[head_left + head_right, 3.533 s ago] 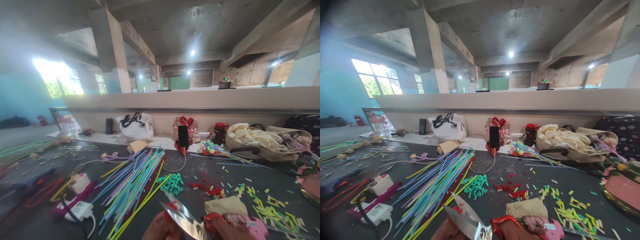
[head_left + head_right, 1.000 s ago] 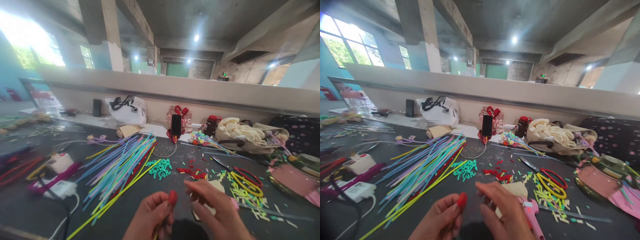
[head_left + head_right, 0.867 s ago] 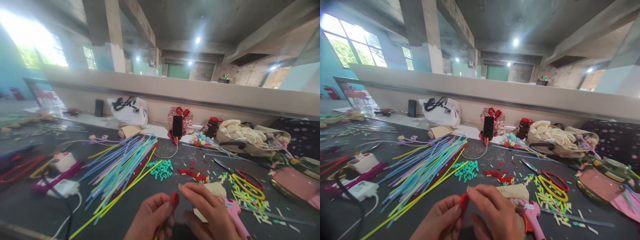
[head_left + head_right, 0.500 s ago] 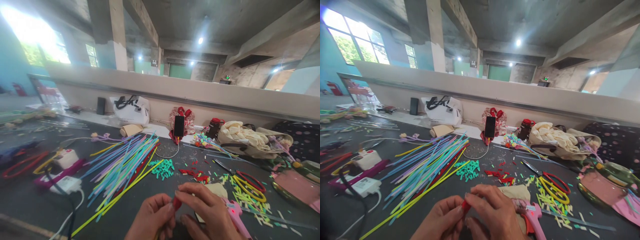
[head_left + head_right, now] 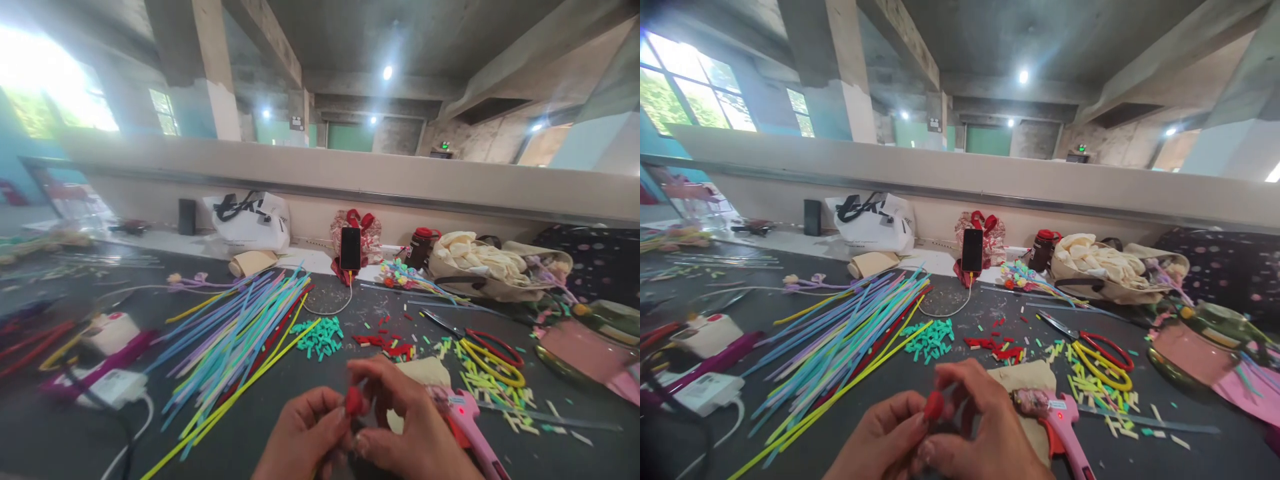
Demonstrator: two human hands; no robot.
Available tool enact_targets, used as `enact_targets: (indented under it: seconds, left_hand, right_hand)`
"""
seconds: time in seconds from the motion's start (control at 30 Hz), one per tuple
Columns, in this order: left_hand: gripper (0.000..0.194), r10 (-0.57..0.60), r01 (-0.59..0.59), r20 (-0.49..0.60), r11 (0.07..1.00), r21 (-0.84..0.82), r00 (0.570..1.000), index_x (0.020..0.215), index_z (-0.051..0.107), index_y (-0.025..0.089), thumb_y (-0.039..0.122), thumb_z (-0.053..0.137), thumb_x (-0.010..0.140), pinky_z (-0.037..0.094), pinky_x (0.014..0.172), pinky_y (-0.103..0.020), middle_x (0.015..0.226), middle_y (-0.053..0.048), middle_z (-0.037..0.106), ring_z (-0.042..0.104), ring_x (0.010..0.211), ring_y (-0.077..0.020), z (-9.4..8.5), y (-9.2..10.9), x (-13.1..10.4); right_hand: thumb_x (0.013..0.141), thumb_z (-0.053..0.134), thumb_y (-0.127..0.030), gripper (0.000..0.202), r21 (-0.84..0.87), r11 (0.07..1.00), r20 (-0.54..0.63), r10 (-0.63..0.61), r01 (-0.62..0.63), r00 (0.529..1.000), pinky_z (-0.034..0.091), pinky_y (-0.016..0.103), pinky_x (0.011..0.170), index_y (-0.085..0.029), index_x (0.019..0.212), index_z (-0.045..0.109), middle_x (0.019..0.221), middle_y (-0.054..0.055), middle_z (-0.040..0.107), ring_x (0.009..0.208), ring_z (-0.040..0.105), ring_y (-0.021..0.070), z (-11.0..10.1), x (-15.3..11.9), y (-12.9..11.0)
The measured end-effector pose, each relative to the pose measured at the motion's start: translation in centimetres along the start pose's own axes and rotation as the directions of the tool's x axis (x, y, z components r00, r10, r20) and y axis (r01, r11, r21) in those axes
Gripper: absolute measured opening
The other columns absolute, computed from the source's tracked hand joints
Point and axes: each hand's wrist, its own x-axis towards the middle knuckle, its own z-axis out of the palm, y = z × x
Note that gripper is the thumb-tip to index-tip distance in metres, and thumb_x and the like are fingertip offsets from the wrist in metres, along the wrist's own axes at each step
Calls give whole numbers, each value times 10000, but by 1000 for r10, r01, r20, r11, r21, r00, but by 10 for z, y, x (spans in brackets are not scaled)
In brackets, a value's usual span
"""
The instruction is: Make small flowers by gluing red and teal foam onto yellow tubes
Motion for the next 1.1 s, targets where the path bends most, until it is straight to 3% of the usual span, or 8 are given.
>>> enact_targets:
  seconds: [0.3, 0.5, 0.73, 0.93, 1.1]
  left_hand:
    - [274, -2, -8, 49, 982, 190, 999, 548, 522, 149, 382, 664, 564, 249, 292, -126, 384, 53, 499, 410, 309, -42, 5, 6, -4]
    - [246, -61, 48, 105, 992, 117, 993, 642, 538, 149, 377, 626, 610, 287, 299, -127, 492, 18, 578, 489, 344, -63, 4, 8, -5]
    - [229, -80, 75, 147, 996, 40, 986, 615, 509, 145, 351, 534, 712, 228, 277, -108, 440, 14, 568, 435, 284, -32, 8, 9, -10]
    - [181, -122, 123, 160, 992, 0, 980, 592, 523, 133, 282, 553, 690, 223, 276, -100, 389, 16, 558, 423, 258, -25, 10, 7, -10]
    - [201, -147, 144, 145, 989, 30, 978, 573, 474, 162, 309, 582, 656, 258, 265, -117, 387, 20, 569, 446, 252, -52, 8, 10, -2]
  right_hand:
    - [593, 539, -14, 263, -46, 995, -6, 83, -84, 997, 380, 177, 550, -213, 754, 597, 736, -43, 535, 617, 484, 85, 4, -1, -2]
    - [579, 496, 33, 252, 59, 997, -26, 56, -54, 998, 380, 171, 552, -186, 689, 555, 727, -38, 519, 623, 486, 79, 1, -1, -1]
    - [631, 592, -42, 181, 151, 988, 14, 19, -21, 1000, 389, 189, 577, -192, 729, 569, 740, -35, 536, 647, 492, 88, -4, 0, 6]
    - [620, 649, -55, 184, 162, 987, 32, -26, 21, 999, 394, 195, 576, -195, 727, 598, 734, -26, 553, 667, 504, 98, -6, 2, 9]
    - [599, 667, -77, 489, 303, 949, 84, 69, -91, 994, 407, 229, 610, -249, 1036, 534, 935, 12, 574, 749, 529, 130, -7, 1, 17]
